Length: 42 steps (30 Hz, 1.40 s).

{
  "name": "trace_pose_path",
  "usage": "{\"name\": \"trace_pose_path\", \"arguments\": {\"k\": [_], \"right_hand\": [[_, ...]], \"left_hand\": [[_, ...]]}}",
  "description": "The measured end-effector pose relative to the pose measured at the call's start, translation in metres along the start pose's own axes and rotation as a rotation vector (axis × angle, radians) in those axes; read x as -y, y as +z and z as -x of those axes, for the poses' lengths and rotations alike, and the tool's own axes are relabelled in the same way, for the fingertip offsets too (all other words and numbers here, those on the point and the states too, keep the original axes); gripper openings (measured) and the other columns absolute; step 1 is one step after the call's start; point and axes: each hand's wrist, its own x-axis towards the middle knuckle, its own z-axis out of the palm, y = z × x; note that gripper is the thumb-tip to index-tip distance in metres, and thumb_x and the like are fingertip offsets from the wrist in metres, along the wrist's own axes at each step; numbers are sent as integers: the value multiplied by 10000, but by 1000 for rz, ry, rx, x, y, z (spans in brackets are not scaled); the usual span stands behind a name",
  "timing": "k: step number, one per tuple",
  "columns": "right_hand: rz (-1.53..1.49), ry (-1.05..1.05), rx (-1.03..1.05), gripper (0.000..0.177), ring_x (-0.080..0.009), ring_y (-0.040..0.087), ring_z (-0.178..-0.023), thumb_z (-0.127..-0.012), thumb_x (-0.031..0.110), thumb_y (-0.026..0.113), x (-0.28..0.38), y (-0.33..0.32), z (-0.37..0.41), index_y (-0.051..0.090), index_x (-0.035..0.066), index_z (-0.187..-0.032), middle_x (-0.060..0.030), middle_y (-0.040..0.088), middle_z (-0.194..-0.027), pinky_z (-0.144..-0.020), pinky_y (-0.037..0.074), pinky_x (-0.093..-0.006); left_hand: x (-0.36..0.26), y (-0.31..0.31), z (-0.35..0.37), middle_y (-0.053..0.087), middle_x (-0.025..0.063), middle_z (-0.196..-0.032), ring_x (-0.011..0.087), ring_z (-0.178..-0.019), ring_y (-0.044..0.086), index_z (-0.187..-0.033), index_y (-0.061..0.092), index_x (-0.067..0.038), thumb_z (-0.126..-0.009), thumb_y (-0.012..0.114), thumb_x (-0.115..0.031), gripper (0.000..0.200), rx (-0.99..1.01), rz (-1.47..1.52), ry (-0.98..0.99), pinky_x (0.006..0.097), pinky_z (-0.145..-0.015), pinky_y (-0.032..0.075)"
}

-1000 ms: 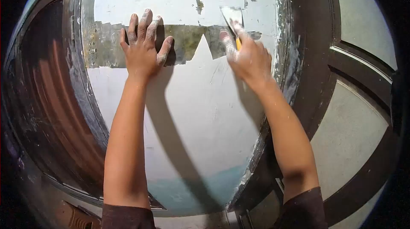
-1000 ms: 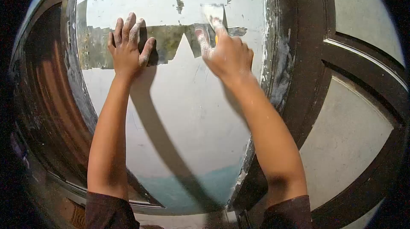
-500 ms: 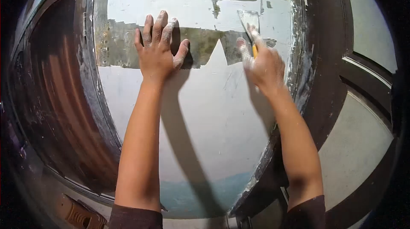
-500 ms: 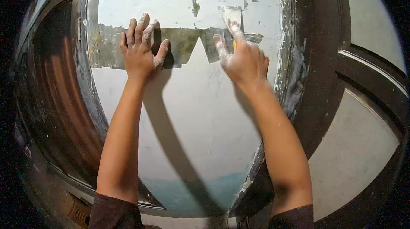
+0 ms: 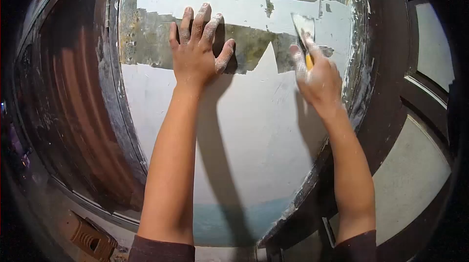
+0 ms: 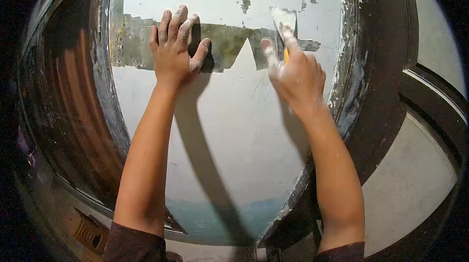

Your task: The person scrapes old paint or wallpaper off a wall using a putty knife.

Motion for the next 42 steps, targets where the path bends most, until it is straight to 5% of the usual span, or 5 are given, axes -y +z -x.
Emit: {"name": "trace_pose_path", "arguments": {"k": [23,42], "right_hand": [[32,-70,-39,698,-480,714,-968,-989,616,521,28,11,-9,525,147,-1506,-282,734,-905,-860,548,-570],[7,-28,-12,673,-506,697,-998,-979,621,525,21,3,-17,521,214,-1516,-300,733,-1014,-892,536,-584]], "left_hand": [[2,2,0,443,-23,-1601,262,-1525,321,-1399,595,-268,-904,683,-520,562,-38,15,9,531,-1246,165],[4,5,-1,504,-15,-1533,279,-1477,382,-1341,624,-263,-864,698,-492,534,-111,21,30,544,-1227,224]]}}
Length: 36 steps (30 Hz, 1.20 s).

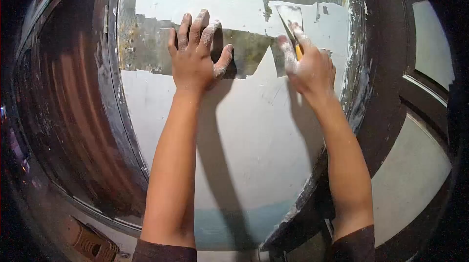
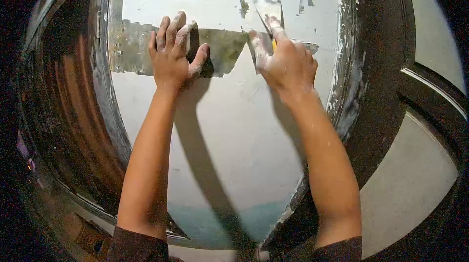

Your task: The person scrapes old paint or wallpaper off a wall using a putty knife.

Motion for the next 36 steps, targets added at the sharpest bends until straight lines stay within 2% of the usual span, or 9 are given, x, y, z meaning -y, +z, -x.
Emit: {"name": "trace_pose_path", "arguments": {"k": [6,11,15,19,23,25,27,29,36], "right_hand": [[36,45,58,728,-509,697,-982,-968,658,521,3,-2,22,513,183,-1519,-308,729,-984,-853,536,-588],[-22,18,-6,721,-496,705,-976,-966,643,530,-3,-1,3,517,174,-1514,-296,737,-953,-870,543,-577],[58,28,26,676,-506,709,-915,-976,610,538,0,-6,26,514,214,-1523,-282,738,-911,-842,549,-570],[50,7,-49,693,-501,702,-971,-976,632,517,-7,-4,4,516,205,-1522,-293,733,-965,-868,534,-586],[16,17,0,712,-492,704,-957,-973,650,510,-13,0,15,505,207,-1531,-295,727,-945,-863,533,-583],[94,90,104,721,-493,702,-977,-969,657,512,-4,-11,22,500,209,-1534,-299,728,-970,-873,532,-582],[64,60,14,710,-495,695,-1006,-971,651,512,-7,-10,9,515,202,-1521,-291,731,-981,-888,531,-583],[18,88,60,683,-500,679,-1065,-972,638,511,-5,-15,-6,530,215,-1509,-293,734,-1024,-916,526,-578],[2,31,18,714,-505,696,-1017,-967,656,511,-13,-9,4,513,203,-1520,-294,738,-1017,-912,526,-585]], "left_hand": [[-4,-9,0,445,-17,-1605,278,-1521,331,-1394,588,-243,-909,682,-488,552,106,13,-40,552,-1233,184],[-3,-5,1,445,-6,-1605,283,-1520,331,-1394,589,-245,-922,672,-483,535,70,24,-17,548,-1238,174],[-2,-5,2,456,-5,-1594,279,-1511,345,-1383,598,-244,-909,681,-487,539,70,1,-23,550,-1236,179],[-4,-6,0,462,-13,-1574,275,-1511,333,-1367,604,-251,-884,675,-482,540,66,0,-26,551,-1231,201],[-3,-4,1,450,-11,-1585,278,-1515,326,-1379,596,-259,-889,678,-471,540,63,5,-19,552,-1234,191],[-3,-6,0,447,-12,-1588,279,-1514,329,-1389,588,-265,-891,672,-484,550,75,16,-26,553,-1236,185],[-5,-6,0,450,-13,-1586,281,-1510,335,-1393,584,-266,-891,668,-492,556,82,-14,-33,549,-1237,187],[-6,-9,0,448,-11,-1595,280,-1514,336,-1397,586,-258,-906,666,-489,549,99,-6,-36,543,-1237,181],[-4,-3,-1,462,-2,-1592,290,-1512,342,-1383,597,-237,-906,676,-473,538,43,4,-18,551,-1229,191]]}}
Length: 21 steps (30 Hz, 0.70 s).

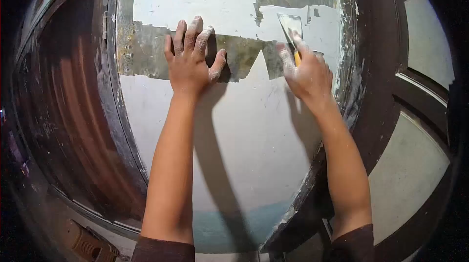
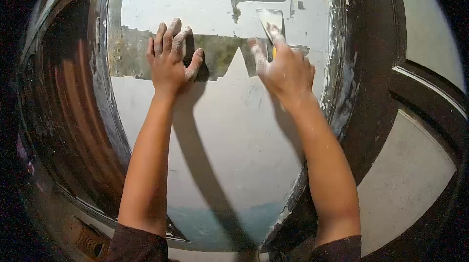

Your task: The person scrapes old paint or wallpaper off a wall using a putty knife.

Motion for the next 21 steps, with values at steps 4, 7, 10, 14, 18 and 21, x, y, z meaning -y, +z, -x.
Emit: {"name": "trace_pose_path", "arguments": {"k": [4,7,10,14,18,21], "right_hand": [[-38,0,5,724,-507,697,-982,-964,657,521,4,-1,-5,519,188,-1515,-300,733,-968,-892,534,-576],[14,-11,27,717,-509,698,-979,-970,643,525,4,4,17,509,184,-1522,-309,729,-967,-889,532,-585],[-11,-13,15,717,-506,700,-977,-969,638,533,7,3,1,508,183,-1522,-302,729,-966,-885,531,-590],[12,-5,44,727,-487,701,-997,-975,639,522,16,-1,2,478,185,-1541,-294,733,-971,-893,533,-582],[39,-13,62,719,-475,712,-964,-979,627,527,18,3,5,472,184,-1542,-292,733,-970,-872,538,-582],[59,-7,19,681,-486,708,-950,-979,611,538,23,2,-9,482,218,-1532,-296,729,-995,-855,546,-575]], "left_hand": [[-2,-3,1,456,-1,-1596,300,-1512,337,-1388,589,-228,-904,679,-470,549,40,2,-14,548,-1239,176],[-3,-5,1,453,-2,-1597,293,-1515,331,-1392,588,-235,-909,685,-478,549,47,11,-26,541,-1243,173],[-3,-3,2,447,0,-1601,291,-1517,329,-1391,590,-236,-905,687,-477,551,46,-4,-16,545,-1242,171],[-1,-2,1,469,-11,-1570,285,-1503,342,-1362,606,-256,-878,683,-481,539,15,-17,-6,546,-1228,205],[0,-2,0,456,-8,-1587,281,-1512,334,-1375,604,-238,-893,686,-479,545,17,-8,-6,546,-1234,189],[1,1,2,467,-14,-1577,273,-1505,345,-1366,603,-254,-901,687,-479,524,-5,7,0,543,-1234,189]]}}
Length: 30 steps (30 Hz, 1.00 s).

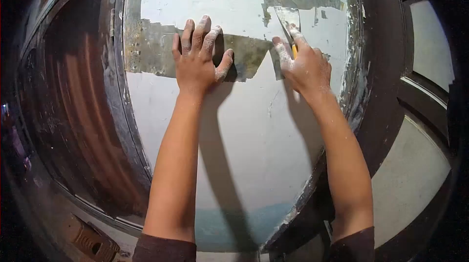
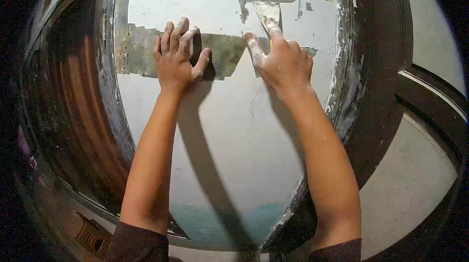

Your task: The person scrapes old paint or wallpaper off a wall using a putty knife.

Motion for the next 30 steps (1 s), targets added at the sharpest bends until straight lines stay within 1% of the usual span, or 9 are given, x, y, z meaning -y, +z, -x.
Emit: {"name": "trace_pose_path", "arguments": {"k": [2,8,13,16,20,25,26,28,30], "right_hand": [[-131,-96,-101,696,-483,710,-942,-976,617,542,-12,15,10,473,218,-1542,-284,733,-952,-846,545,-574],[-55,-44,-63,683,-471,715,-951,-992,617,514,-5,10,9,484,201,-1533,-265,743,-970,-849,536,-593],[-38,19,90,717,-477,721,-910,-977,650,516,4,3,33,474,212,-1543,-267,741,-908,-830,543,-598],[-25,-26,-17,722,-495,715,-918,-973,638,533,0,16,22,467,201,-1544,-265,741,-893,-827,544,-595],[-137,-35,-66,703,-512,704,-954,-979,625,529,-1,15,10,483,189,-1529,-284,737,-922,-845,534,-614],[-26,29,75,718,-489,718,-936,-974,630,538,-3,15,31,458,212,-1553,-285,740,-979,-851,542,-600],[-96,-47,-51,693,-488,717,-935,-978,614,543,-8,21,22,465,227,-1548,-286,740,-993,-849,544,-598],[-92,28,-20,683,-505,691,-1013,-976,634,533,4,5,8,576,156,-1461,-288,737,-1008,-893,528,-572],[-127,20,-49,696,-514,693,-978,-973,623,544,0,12,13,555,145,-1478,-282,739,-1006,-893,525,-580]], "left_hand": [[0,0,0,476,-12,-1570,273,-1501,351,-1369,602,-253,-892,692,-483,537,13,-11,-3,542,-1233,191],[-3,-2,0,486,-8,-1552,286,-1491,358,-1364,599,-255,-878,682,-470,538,6,-17,-3,550,-1218,222],[0,1,0,473,-15,-1566,278,-1494,355,-1357,607,-254,-879,679,-488,537,2,-29,10,548,-1223,213],[0,1,1,473,-19,-1567,276,-1494,354,-1361,601,-257,-877,681,-490,543,5,-40,2,546,-1224,211],[1,2,2,471,-19,-1569,272,-1499,348,-1353,615,-251,-877,685,-493,539,17,-37,1,538,-1236,184],[0,-2,-1,475,-11,-1567,272,-1494,357,-1371,612,-249,-889,674,-500,547,8,-11,3,536,-1239,181],[-1,-4,-1,475,-11,-1567,272,-1494,357,-1371,612,-249,-889,674,-500,547,10,-10,6,536,-1239,181],[-2,-6,-1,489,-15,-1555,275,-1483,373,-1354,618,-250,-889,676,-496,530,30,-12,-9,535,-1235,188],[1,-1,-1,495,-17,-1550,277,-1476,383,-1338,623,-250,-890,679,-491,511,-4,-6,3,532,-1232,191]]}}
